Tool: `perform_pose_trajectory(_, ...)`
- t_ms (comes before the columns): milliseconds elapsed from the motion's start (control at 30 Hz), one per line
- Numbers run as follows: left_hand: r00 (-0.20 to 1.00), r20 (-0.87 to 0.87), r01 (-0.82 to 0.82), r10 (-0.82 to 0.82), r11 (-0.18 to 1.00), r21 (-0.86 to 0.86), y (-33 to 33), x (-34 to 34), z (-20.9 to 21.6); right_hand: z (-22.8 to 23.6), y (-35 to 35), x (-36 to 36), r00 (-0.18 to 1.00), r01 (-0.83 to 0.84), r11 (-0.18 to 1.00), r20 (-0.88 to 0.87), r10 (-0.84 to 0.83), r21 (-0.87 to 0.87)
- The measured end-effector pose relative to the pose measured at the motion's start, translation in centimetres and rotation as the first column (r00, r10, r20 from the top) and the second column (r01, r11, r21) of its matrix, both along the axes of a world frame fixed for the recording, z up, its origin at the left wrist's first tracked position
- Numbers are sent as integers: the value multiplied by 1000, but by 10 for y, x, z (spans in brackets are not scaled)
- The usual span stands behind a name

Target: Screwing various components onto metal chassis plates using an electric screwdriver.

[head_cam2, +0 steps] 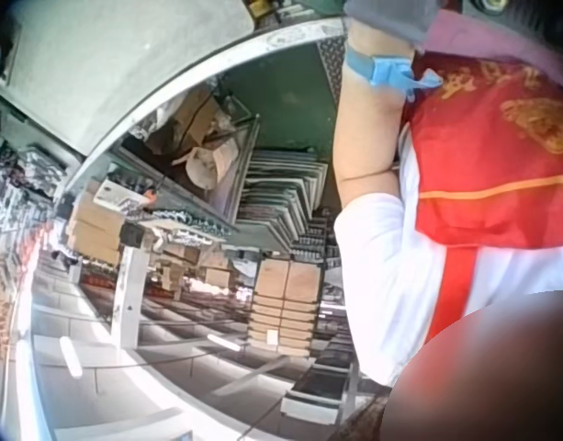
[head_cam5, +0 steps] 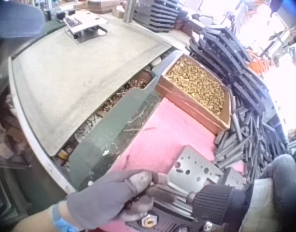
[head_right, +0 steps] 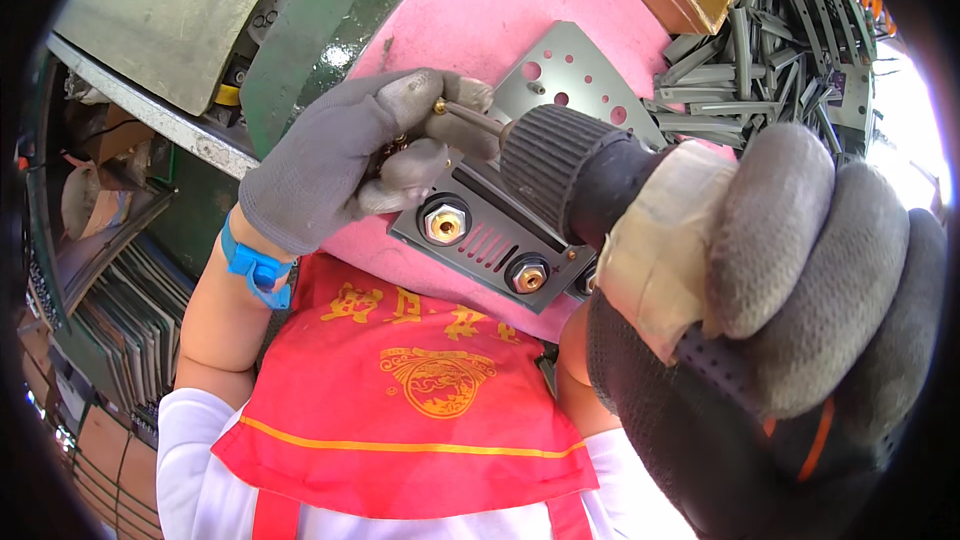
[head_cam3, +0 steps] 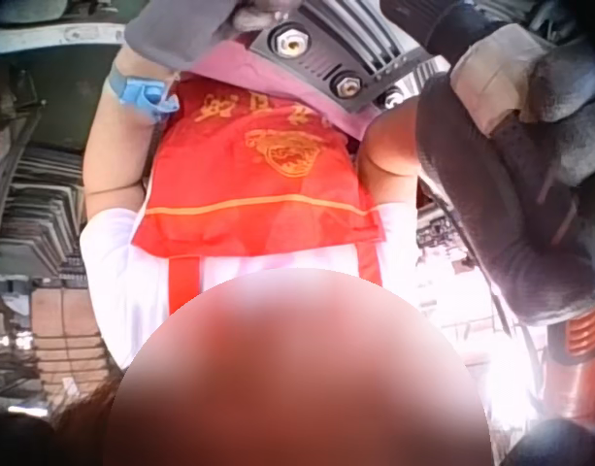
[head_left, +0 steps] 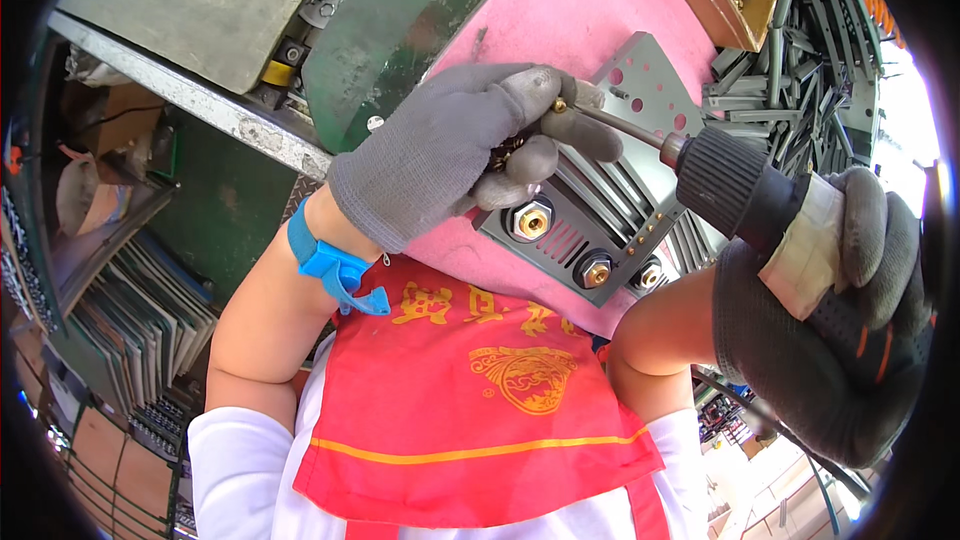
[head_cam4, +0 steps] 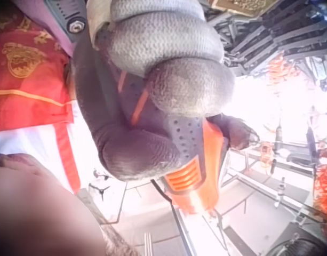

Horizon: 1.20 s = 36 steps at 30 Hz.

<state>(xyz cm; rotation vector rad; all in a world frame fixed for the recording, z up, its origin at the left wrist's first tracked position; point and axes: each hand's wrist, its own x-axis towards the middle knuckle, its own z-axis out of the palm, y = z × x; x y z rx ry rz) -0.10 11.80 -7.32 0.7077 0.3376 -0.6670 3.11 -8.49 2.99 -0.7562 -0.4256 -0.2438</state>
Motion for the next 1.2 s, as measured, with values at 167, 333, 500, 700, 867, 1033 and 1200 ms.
perform_pose_trajectory(167, 982, 106, 152, -158, 987, 61, 6, 1, -3, 0, 14, 0, 996, -5, 981, 88, 23, -192)
perform_pose_trajectory(333, 979, 51, 185, -196, 967, 173, 6, 0, -1, 2, 5, 2, 998, 18, 975, 67, -3, -224)
perform_pose_trajectory(500, 997, -6, 82, -83, 995, -55, 2, -2, 4, 4, 3, 7, 997, 52, 966, 61, -37, -251)
perform_pose_trajectory(700, 993, 76, 88, -94, 993, 79, -1, -4, 5, 5, 2, 5, 996, 87, 947, 20, -85, -310)
perform_pose_trajectory(867, 939, 249, -36, -236, 653, 756, -11, -14, 6, -1, 14, 4, 982, 185, 800, 66, -180, -571)
perform_pose_trajectory(1033, 880, 422, -215, -219, 608, 764, -25, -25, -10, -9, 40, 3, 984, 61, 759, -91, -156, -649)
perform_pose_trajectory(1200, 870, 419, -203, -260, 585, 785, -26, -23, -5, -20, 41, 12, 984, 119, 702, -13, -180, -702)
